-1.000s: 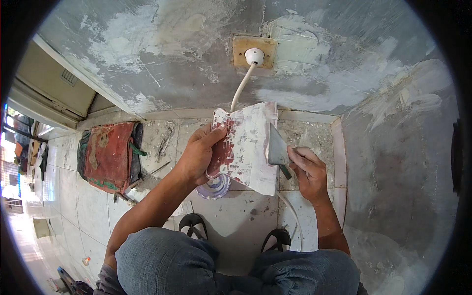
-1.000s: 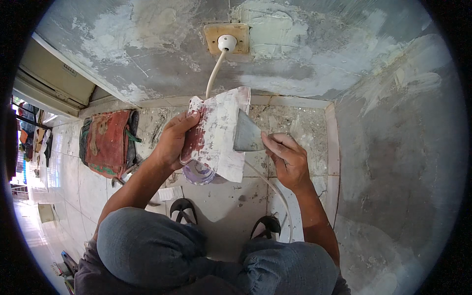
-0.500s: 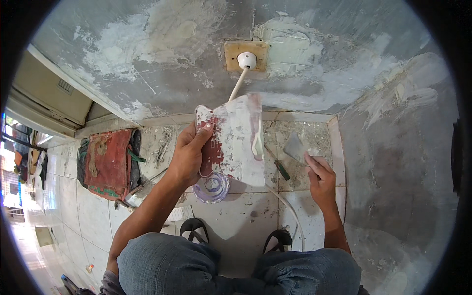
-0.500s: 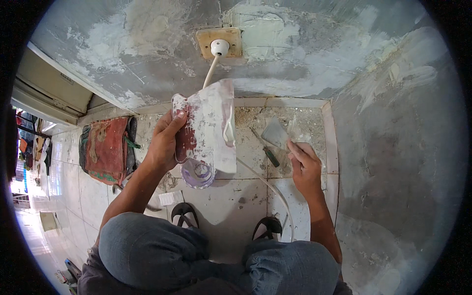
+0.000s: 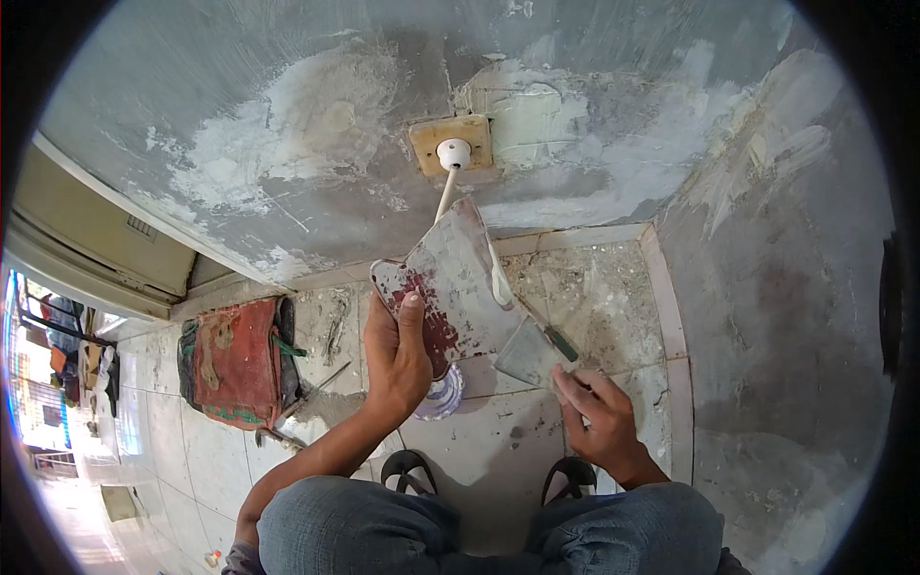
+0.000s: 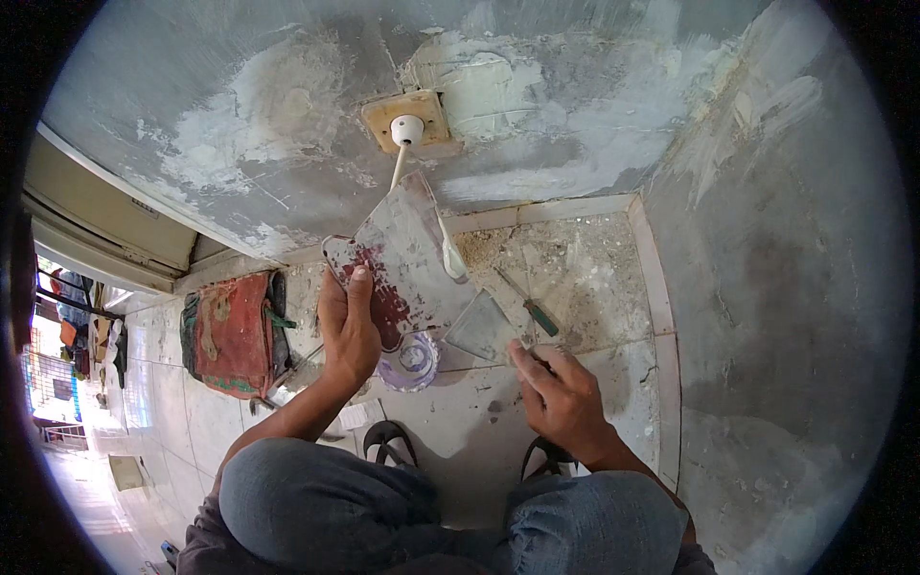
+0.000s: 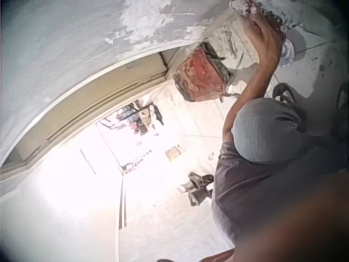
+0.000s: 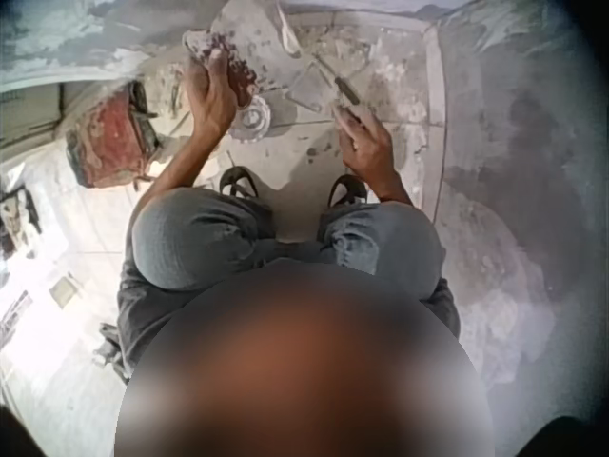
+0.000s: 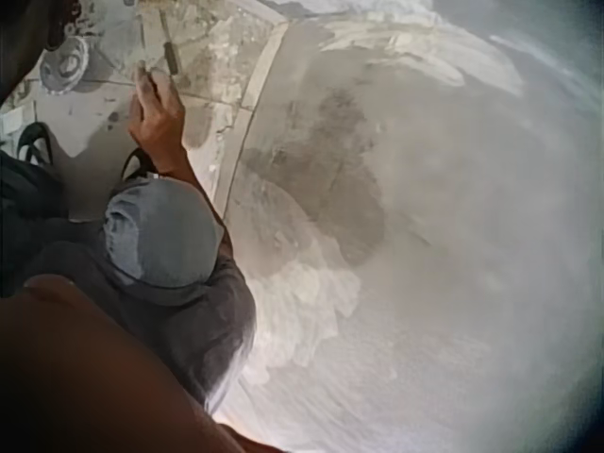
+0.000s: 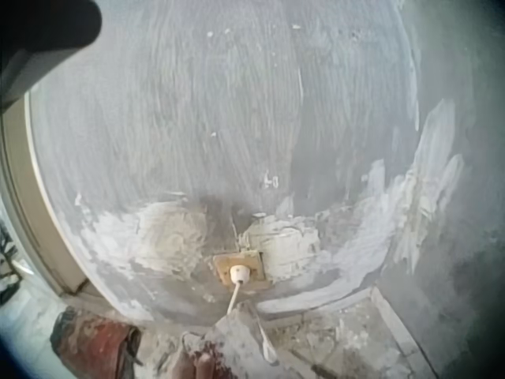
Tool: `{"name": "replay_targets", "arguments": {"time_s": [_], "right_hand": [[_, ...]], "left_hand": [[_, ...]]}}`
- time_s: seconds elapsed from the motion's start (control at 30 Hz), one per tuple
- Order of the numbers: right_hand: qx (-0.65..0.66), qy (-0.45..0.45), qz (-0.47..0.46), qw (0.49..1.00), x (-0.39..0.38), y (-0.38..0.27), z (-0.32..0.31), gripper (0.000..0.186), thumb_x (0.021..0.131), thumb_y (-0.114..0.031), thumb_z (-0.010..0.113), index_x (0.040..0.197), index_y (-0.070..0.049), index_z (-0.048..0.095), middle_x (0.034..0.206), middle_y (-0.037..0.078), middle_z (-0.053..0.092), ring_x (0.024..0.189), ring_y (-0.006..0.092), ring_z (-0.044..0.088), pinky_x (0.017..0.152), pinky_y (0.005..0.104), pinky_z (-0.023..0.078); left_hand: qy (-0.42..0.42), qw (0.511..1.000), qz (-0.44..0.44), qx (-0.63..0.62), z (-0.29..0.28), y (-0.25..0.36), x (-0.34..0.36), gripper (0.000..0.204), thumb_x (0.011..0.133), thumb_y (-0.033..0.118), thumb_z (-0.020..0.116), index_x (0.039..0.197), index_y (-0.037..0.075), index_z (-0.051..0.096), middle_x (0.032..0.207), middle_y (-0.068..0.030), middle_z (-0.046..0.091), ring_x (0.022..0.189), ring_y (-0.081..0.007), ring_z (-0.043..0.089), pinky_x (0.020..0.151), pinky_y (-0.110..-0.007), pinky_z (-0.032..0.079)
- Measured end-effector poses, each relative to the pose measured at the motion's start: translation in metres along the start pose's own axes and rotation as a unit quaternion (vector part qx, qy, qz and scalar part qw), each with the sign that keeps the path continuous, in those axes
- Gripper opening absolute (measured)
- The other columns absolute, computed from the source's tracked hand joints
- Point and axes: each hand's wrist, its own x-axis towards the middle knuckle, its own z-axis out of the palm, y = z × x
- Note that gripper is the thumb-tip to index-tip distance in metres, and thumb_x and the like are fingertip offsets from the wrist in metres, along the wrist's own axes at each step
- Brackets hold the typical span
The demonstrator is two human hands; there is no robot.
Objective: Applying and smoothing putty to repair or patch a wall surface.
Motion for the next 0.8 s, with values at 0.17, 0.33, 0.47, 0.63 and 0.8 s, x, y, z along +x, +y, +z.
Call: {"name": "replay_targets", "arguments": {"time_s": [0.17,0.33,0.47,0.63,0.8], "right_hand": [[0.003,-0.011,0.003,1.0,0.007,0.0,0.004,0.044,0.082,0.001,0.063,0.126,-0.004,0.061,0.092,0.014,0.061,0.076,0.0299,0.062,0.065,0.0366,0.051],[-0.007,-0.009,-0.005,1.0,0.016,-0.001,0.006,0.046,0.082,0.002,0.062,0.128,-0.003,0.059,0.09,0.013,0.06,0.074,0.0292,0.061,0.062,0.0365,0.051],[0.015,0.017,-0.002,1.0,0.022,-0.003,0.01,0.046,0.083,0.003,0.061,0.129,-0.004,0.059,0.089,0.014,0.059,0.072,0.0291,0.061,0.061,0.0358,0.05],[0.034,0.034,0.013,0.999,0.03,-0.004,0.003,0.047,0.083,0.004,0.06,0.13,-0.005,0.058,0.089,0.014,0.06,0.072,0.0295,0.061,0.062,0.0361,0.05],[0.062,0.01,0.042,0.997,0.037,0.0,-0.016,0.042,0.081,0.005,0.06,0.122,-0.004,0.064,0.087,0.015,0.06,0.071,0.0291,0.061,0.064,0.0357,0.051]], "left_hand": [[-0.021,0.999,0.018,0.019,0.002,0.003,-0.003,0.026,0.103,0.018,0.042,0.119,-0.002,0.046,0.099,-0.0084,0.059,0.085,-0.0116,0.053,0.076,-0.028,0.048],[-0.01,0.99,0.116,0.075,0.005,-0.001,-0.002,0.026,0.103,0.017,0.041,0.117,-0.004,0.045,0.095,-0.0114,0.059,0.081,-0.0146,0.053,0.073,-0.03,0.047],[-0.029,0.991,0.102,0.082,0.007,0.0,-0.009,0.027,0.104,0.02,0.04,0.118,-0.003,0.044,0.098,-0.0067,0.058,0.083,-0.0108,0.053,0.072,-0.025,0.047],[-0.077,0.979,0.125,0.141,0.005,0.0,-0.015,0.024,0.1,0.01,0.042,0.12,-0.005,0.045,0.093,-0.0114,0.062,0.078,-0.0138,0.056,0.069,-0.028,0.049],[-0.136,0.937,0.227,0.228,0.001,-0.006,-0.013,0.025,0.094,0.002,0.05,0.118,-0.004,0.047,0.076,-0.0152,0.063,0.061,-0.0259,0.061,0.058,-0.034,0.049]]}}
